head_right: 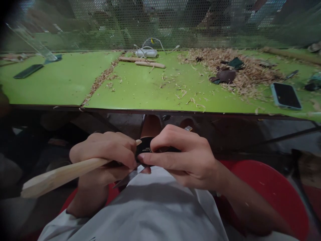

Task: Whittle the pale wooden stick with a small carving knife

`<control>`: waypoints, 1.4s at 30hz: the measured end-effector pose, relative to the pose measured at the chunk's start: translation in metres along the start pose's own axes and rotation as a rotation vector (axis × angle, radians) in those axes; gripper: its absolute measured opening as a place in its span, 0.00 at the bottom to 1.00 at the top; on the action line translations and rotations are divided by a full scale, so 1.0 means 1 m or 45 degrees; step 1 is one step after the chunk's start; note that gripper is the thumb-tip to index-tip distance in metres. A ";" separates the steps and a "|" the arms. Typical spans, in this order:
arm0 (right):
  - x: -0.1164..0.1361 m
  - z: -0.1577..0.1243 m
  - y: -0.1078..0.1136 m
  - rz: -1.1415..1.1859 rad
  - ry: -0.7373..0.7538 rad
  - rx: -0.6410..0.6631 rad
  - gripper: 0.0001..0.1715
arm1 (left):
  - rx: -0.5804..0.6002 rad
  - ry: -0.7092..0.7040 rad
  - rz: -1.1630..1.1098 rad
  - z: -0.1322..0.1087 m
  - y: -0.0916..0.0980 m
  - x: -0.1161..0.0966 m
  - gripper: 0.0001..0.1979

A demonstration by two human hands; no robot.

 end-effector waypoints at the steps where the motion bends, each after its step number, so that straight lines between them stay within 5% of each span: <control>1: 0.000 0.000 0.000 0.000 0.000 -0.005 0.11 | 0.007 -0.003 0.006 0.000 0.000 0.000 0.07; 17: 0.003 0.007 -0.004 -0.010 0.039 0.016 0.12 | 0.036 0.115 -0.022 0.001 -0.002 0.001 0.11; 42: 0.002 0.005 -0.005 0.016 0.028 -0.003 0.11 | -0.020 0.026 -0.013 0.001 -0.002 0.000 0.12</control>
Point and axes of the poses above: each hand's wrist, its own z-axis towards the middle knuckle, its own y-axis out of the back of the hand, x = y × z, the point moved 3 cm from there along z, towards the middle knuckle, and after that the axes turned 10 degrees about -x, right-handed, at the moved point
